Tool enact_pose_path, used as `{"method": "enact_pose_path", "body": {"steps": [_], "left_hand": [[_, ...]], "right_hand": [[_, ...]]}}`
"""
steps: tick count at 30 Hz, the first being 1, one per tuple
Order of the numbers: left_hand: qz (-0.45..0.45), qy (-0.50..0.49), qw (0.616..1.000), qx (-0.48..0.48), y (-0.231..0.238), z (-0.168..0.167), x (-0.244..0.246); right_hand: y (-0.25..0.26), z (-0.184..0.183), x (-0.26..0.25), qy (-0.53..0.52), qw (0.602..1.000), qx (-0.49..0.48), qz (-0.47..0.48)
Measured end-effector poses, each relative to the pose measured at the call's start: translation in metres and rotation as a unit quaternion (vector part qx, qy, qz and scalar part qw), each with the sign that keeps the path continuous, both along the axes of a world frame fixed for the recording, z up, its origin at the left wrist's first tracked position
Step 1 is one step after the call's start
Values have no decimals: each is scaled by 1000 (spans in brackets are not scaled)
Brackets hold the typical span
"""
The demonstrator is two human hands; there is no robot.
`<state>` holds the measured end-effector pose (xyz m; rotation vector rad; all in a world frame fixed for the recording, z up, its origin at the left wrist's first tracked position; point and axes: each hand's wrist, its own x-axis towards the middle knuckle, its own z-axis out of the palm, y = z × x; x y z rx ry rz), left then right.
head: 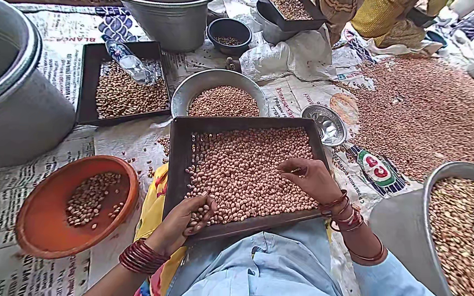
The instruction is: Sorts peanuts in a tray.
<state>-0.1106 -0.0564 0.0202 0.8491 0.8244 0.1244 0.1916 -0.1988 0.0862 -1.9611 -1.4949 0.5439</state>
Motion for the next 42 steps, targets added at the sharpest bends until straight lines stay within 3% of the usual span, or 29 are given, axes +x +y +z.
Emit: {"method": "enact_pose_path", "body": {"steps": [2, 3, 5, 7, 9, 16, 18, 20, 22, 23, 25, 27, 30, 33, 38, 40, 42], "left_hand": [[-17, 1, 1000, -7, 1, 2, 0], [-27, 2, 1000, -11, 2, 4, 0], [-38, 2, 999, -11, 2, 8, -1], [-38, 4, 999, -4, 2, 8, -1], [-30, 5, 1000, -3, 3, 7, 0], [-22, 9, 1000, -11, 3, 8, 0], [-13, 12, 1000, -11, 3, 7, 1], [-5, 15, 1000, -11, 2, 6, 1], [0, 16, 1000, -19, 2, 7, 1], [-1, 12, 1000, -22, 2, 8, 1], [-3, 6, 1000, -24, 2, 8, 0], [-7, 0, 1000, -22, 3, 8, 0], [-5, -2, 1000, -26, 3, 7, 0], [2, 8, 1000, -23, 3, 9, 0], [26, 24, 999, -27, 2, 9, 2], [26, 21, 999, -32, 2, 9, 1], [22, 18, 999, -33, 2, 11, 2]], "right_hand": [[10, 3, -18, 114, 987, 97, 56], [17, 0, -19, 70, 990, 112, 52], [31, -15, -11, -102, 994, 39, 11], [47, -27, -1, -196, 974, -113, -2], [58, -41, 6, -223, 957, -187, -4], [62, -46, 2, -241, 942, -230, -28], [60, -33, -8, -206, 959, -196, -13], [56, -20, -23, -76, 990, -108, 52], [57, -15, -38, 59, 991, -22, 118], [60, -15, -45, 63, 990, 9, 124], [70, -24, -51, -49, 993, 28, 104], [82, -36, -52, -139, 985, -24, 102], [93, -49, -53, -184, 971, -107, 112], [94, -41, -56, -162, 971, -133, 118], [81, -19, -77, 75, 982, 30, 170], [86, -25, -79, 6, 987, 46, 153], [94, -36, -78, -93, 986, -9, 135]]}}
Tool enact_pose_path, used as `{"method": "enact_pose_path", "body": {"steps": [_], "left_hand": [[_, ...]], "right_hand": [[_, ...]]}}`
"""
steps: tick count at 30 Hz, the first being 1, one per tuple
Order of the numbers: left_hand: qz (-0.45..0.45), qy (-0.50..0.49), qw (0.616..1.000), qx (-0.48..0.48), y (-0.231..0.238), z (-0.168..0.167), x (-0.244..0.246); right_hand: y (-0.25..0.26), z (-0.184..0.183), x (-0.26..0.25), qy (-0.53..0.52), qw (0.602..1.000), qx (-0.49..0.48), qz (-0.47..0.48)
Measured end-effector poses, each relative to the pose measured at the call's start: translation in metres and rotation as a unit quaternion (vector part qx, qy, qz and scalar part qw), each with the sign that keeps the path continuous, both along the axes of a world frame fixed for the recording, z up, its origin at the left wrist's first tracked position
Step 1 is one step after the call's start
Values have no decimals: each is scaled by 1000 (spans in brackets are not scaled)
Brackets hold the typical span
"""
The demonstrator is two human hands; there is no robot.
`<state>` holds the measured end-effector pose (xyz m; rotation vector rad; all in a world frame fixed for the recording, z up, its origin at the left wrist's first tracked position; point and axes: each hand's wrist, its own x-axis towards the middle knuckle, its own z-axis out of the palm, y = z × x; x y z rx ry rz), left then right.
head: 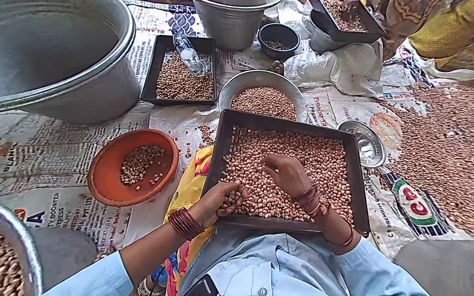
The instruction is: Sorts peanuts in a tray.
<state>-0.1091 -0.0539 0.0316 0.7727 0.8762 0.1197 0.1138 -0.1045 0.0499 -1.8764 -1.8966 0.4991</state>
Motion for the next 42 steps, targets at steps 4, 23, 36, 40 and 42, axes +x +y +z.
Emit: {"method": "enact_pose_path", "body": {"steps": [4, 23, 36, 40, 42], "left_hand": [[2, 2, 1000, 0, 0, 1, -1], [15, 22, 1000, 7, -1, 0, 2], [-5, 8, 1000, -4, 0, -1, 0], [5, 5, 1000, 2, 0, -1, 1], [3, 0, 1000, -2, 0, -2, 0]], "right_hand": [[10, -9, -4, -68, 994, -91, -7], [-36, 2, -31, 116, 985, 76, 99], [13, -14, 34, -110, 985, -93, -92], [-5, 6, 22, 46, 998, -15, -29], [-11, 15, 17, 161, 987, 17, 2]]}}
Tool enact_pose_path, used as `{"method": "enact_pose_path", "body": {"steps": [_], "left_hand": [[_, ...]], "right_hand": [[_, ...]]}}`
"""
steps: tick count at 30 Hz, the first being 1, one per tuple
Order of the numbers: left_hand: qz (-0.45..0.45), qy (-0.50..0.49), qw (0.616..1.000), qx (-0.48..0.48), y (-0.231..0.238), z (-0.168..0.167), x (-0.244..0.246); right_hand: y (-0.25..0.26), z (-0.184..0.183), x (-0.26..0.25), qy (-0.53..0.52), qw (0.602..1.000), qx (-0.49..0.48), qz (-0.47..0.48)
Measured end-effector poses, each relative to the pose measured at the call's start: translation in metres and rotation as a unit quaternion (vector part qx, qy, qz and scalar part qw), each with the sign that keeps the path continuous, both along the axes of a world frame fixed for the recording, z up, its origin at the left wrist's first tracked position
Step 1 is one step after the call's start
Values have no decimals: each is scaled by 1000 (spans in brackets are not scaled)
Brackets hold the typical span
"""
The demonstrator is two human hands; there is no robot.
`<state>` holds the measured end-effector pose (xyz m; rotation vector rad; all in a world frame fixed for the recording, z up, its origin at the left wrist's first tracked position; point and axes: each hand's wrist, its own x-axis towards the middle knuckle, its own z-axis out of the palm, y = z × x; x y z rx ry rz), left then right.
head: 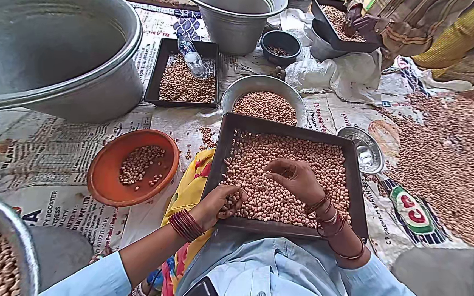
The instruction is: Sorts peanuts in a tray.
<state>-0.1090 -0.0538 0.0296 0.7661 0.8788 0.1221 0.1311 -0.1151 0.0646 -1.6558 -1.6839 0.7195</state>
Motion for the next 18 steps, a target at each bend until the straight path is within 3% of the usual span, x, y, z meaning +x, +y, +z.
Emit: {"method": "enact_pose_path", "body": {"steps": [2, 5, 7, 10, 15, 18], "left_hand": [[-4, -7, 1000, -4, 0, 1, 0], [-6, -11, 1000, -2, 1, 1, 0], [-4, -9, 1000, 0, 1, 1, 0], [-7, 2, 1000, 2, 0, 1, -1], [2, 3, 1000, 7, 0, 0, 0], [10, -1, 1000, 10, -1, 0, 0]], "right_hand": [[4, 0, 4, -83, 995, 16, -44], [22, -10, 16, -270, 953, -99, -93], [31, -17, 18, -304, 933, -167, -91], [34, -20, 15, -313, 926, -185, -97], [22, -7, 16, -243, 954, -160, -76], [9, 5, 10, 3, 997, -82, 8]]}}
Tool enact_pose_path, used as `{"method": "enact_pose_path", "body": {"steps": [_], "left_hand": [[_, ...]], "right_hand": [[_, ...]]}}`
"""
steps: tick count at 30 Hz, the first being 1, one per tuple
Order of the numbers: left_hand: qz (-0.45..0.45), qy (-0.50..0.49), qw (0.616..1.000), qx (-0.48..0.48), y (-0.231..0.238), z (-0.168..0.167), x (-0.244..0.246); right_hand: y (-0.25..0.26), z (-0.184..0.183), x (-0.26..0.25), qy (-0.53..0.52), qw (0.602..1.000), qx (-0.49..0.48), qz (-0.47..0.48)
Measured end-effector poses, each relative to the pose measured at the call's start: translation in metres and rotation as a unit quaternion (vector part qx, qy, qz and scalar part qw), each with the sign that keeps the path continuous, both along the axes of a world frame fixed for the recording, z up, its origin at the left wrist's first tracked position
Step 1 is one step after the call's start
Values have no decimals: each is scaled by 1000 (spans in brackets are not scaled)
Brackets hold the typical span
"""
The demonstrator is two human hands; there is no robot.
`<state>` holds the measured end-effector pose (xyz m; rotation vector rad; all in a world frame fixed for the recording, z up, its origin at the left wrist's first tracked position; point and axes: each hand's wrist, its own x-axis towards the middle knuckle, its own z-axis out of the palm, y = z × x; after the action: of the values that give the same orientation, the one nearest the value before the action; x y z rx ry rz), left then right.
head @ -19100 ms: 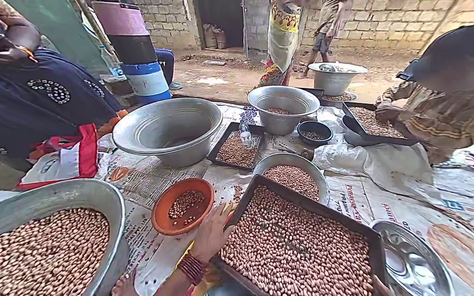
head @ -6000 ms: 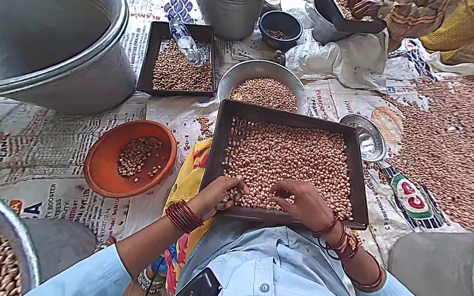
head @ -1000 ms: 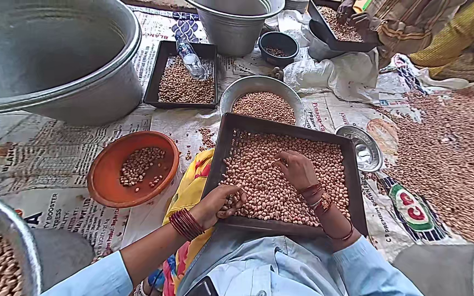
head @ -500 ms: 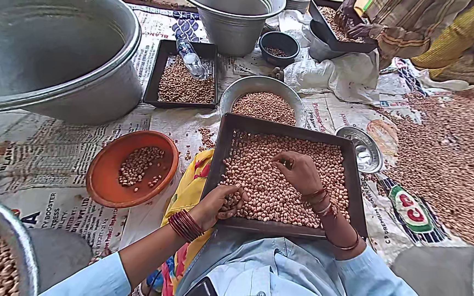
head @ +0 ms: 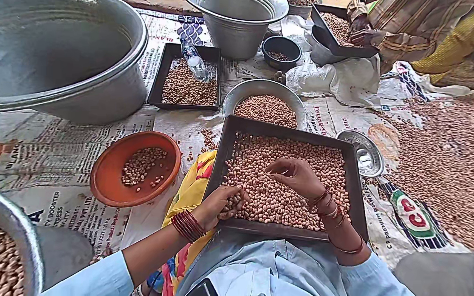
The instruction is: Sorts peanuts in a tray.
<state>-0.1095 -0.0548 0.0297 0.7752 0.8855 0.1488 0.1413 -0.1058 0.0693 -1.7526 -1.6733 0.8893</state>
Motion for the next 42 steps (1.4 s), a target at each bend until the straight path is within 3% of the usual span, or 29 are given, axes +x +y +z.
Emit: {"method": "enact_pose_path", "body": {"steps": [1, 3, 6, 9, 19, 22, 25, 27, 29, 31, 34, 37, 39, 42], "left_hand": [[-1, -1, 1000, -3, 0, 0, 0], [-2, 3, 1000, -9, 0, 0, 0], [-3, 7, 1000, -3, 1, 2, 1], [-4, 11, 1000, 1, 0, 3, 1], [-8, 5, 1000, 7, 0, 0, 1], [8, 10, 1000, -1, 0, 1, 2], [18, 21, 1000, -1, -1, 1, 2], [9, 30, 1000, -4, -1, 2, 3], [-6, 10, 1000, -4, -1, 0, 1], [-14, -5, 1000, -15, 0, -2, 0], [-10, 3, 1000, -21, 1, -1, 0], [-11, 4, 1000, -24, 0, -2, 1], [-14, 3, 1000, -26, 0, -3, 1], [-12, -2, 1000, -23, 0, -5, 1]], "right_hand": [[0, 0, -2, 33, 999, 30, 5], [5, -7, -4, -82, 994, 68, -15], [21, -21, -1, -244, 970, 12, -6], [28, -30, -4, -286, 958, -12, 13], [25, -26, -2, -277, 959, -37, -39], [12, -15, -15, -268, 961, 36, -59], [-9, -5, -47, -136, 980, 144, 7], [-18, 1, -58, -63, 985, 154, 38], [-22, 6, -44, -128, 980, 154, -20], [-26, 21, -12, -247, 960, 18, -129], [-30, 39, 40, -326, 866, -273, -263], [-44, 21, 64, -340, 808, -375, -302], [-46, 3, 47, -338, 815, -381, -277], [-49, -10, 14, -267, 908, -267, -180]]}}
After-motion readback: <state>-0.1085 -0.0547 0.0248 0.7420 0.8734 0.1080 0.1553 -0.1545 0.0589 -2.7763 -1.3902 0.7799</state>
